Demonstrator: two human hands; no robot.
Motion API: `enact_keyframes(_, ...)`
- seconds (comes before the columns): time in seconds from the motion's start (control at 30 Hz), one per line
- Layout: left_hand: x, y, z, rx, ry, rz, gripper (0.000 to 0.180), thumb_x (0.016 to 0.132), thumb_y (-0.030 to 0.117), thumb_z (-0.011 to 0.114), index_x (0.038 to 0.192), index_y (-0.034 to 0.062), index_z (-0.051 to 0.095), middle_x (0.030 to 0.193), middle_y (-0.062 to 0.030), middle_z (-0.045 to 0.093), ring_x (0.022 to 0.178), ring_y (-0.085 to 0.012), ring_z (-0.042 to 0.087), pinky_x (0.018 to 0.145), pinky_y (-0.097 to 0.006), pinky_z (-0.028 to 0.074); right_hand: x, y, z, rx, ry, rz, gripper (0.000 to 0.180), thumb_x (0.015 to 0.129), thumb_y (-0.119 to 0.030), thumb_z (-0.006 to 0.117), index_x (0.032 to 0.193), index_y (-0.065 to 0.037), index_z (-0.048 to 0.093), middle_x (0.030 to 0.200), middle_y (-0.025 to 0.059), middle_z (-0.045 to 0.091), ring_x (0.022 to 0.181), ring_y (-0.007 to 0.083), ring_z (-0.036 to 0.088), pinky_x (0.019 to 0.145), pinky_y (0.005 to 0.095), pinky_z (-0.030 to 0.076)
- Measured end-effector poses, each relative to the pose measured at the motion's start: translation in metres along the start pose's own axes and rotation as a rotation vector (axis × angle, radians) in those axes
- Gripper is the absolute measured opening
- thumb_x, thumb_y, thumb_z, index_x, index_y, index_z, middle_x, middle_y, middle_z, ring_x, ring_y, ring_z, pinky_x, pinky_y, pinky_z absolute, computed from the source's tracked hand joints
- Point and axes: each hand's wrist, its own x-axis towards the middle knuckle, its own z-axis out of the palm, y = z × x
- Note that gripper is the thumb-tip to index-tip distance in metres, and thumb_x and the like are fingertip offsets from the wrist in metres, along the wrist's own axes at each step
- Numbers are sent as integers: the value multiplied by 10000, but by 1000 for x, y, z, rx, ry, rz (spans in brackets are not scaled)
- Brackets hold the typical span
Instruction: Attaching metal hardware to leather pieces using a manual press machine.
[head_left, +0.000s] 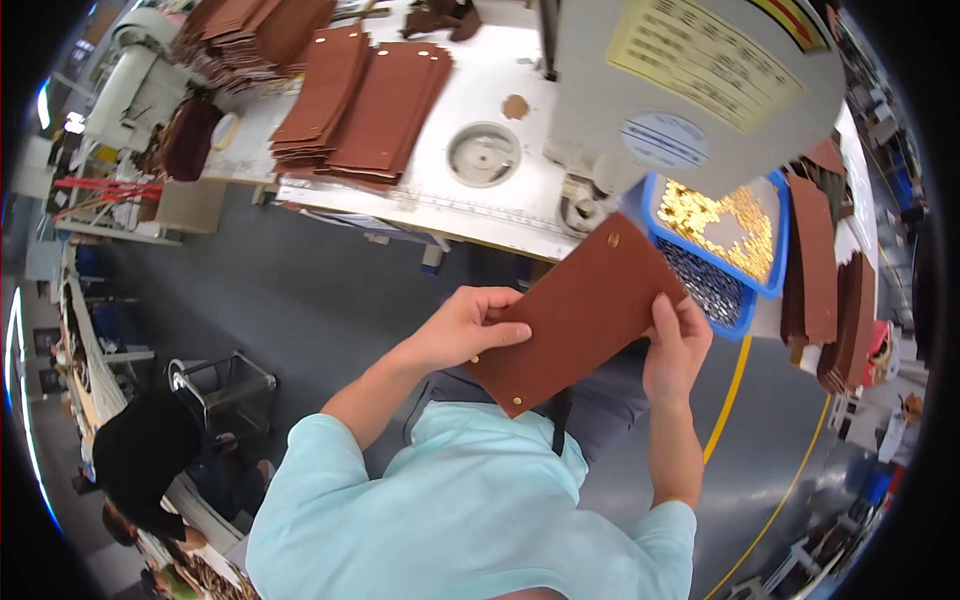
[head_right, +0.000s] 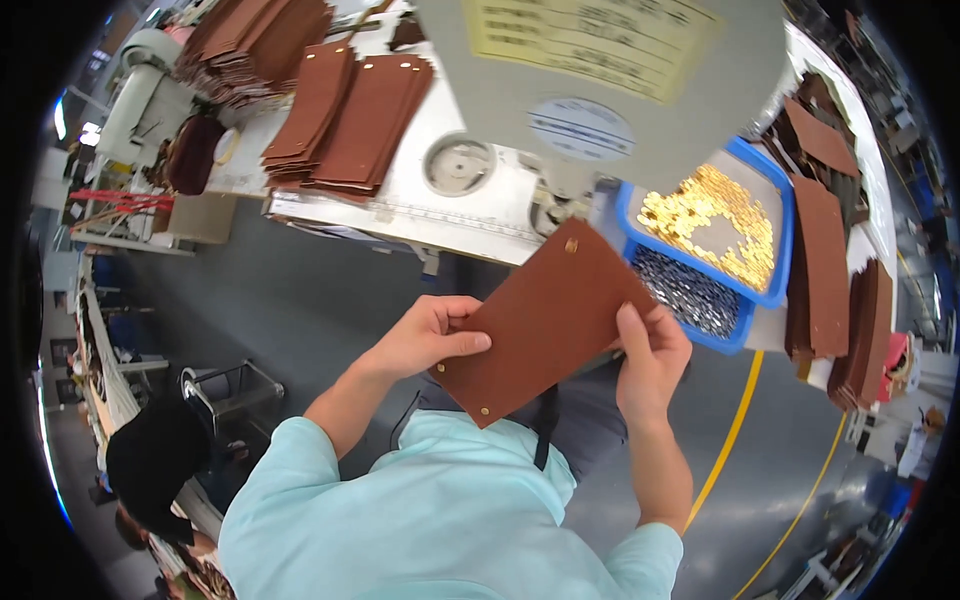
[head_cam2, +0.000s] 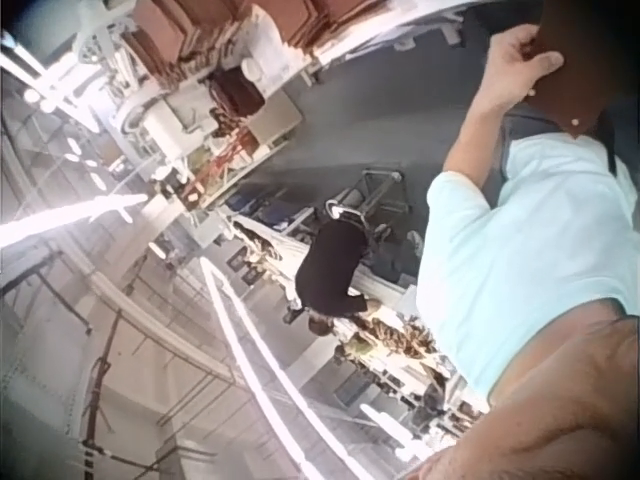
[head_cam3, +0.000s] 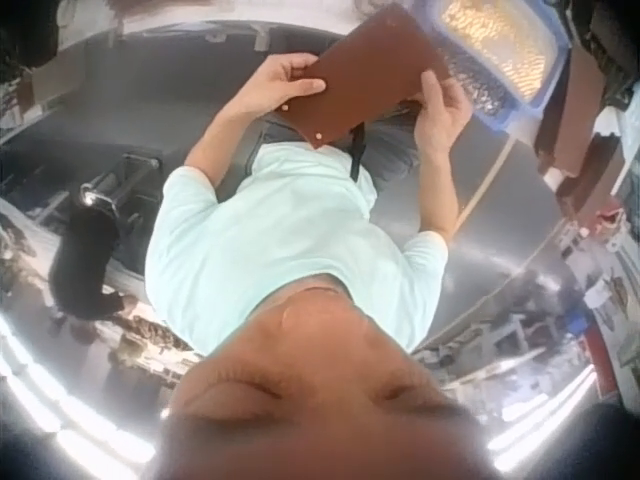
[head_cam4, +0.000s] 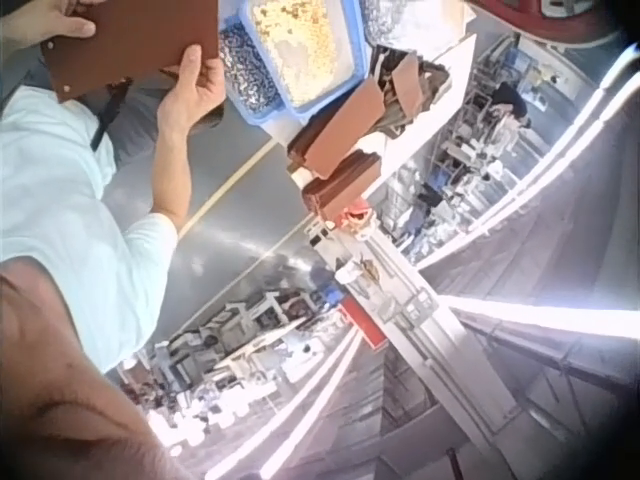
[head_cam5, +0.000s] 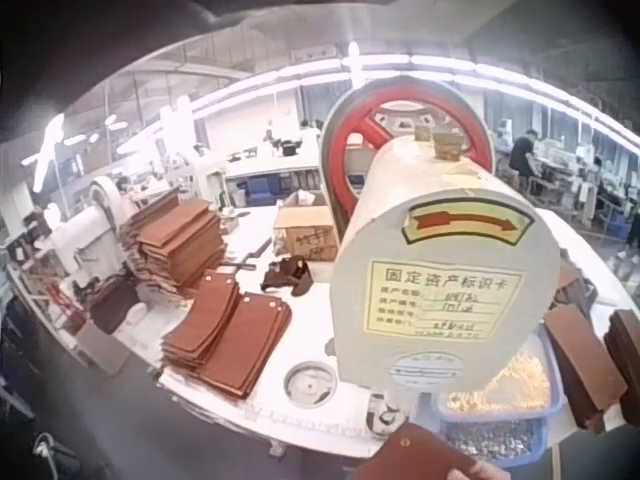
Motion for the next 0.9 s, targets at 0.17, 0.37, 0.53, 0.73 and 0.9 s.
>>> enact_keyframes(0.17,-24,-5,-45,172,143,271,285,964,76,699,1233,-13,668,1106,-37,726,1000,-88,652,896,-285,538,-25,4,16,-273,-291,199,461,919,10,695,1369,33,597,1025,111,733,882,128,682,793,268,562)
enact_keyframes(0.37,-45,136,-143,274,679,736,395,988,50,614,1375,-23,586,1264,-74,682,1105,-136,649,967,-305,526,-24,14,-4,-557,-444,251,469,890,8,718,1349,14,624,1063,116,752,914,129,700,825,264,557)
enact_keyframes(0.53,-28,228,-244,304,719,704,408,985,42,588,1389,-19,581,1288,-93,679,1117,-167,661,993,-308,514,-34,24,-12,-729,-477,226,385,900,-26,724,1276,31,666,1020,94,755,902,127,702,820,268,563)
enact_keyframes(0.73,6,238,-317,195,698,563,509,960,48,622,1454,-9,513,1331,-123,652,1161,-220,646,1015,-359,511,-44,24,-19,-811,-454,258,381,891,-35,735,1257,45,670,1007,112,760,908,140,710,822,272,568)
enact_keyframes(0.9,51,198,-237,26,614,476,588,950,51,638,1497,2,428,1340,-137,633,1181,-238,628,1035,-402,507,-39,35,-21,-639,-407,351,404,930,-57,707,1318,35,643,1071,133,761,955,168,725,865,302,577)
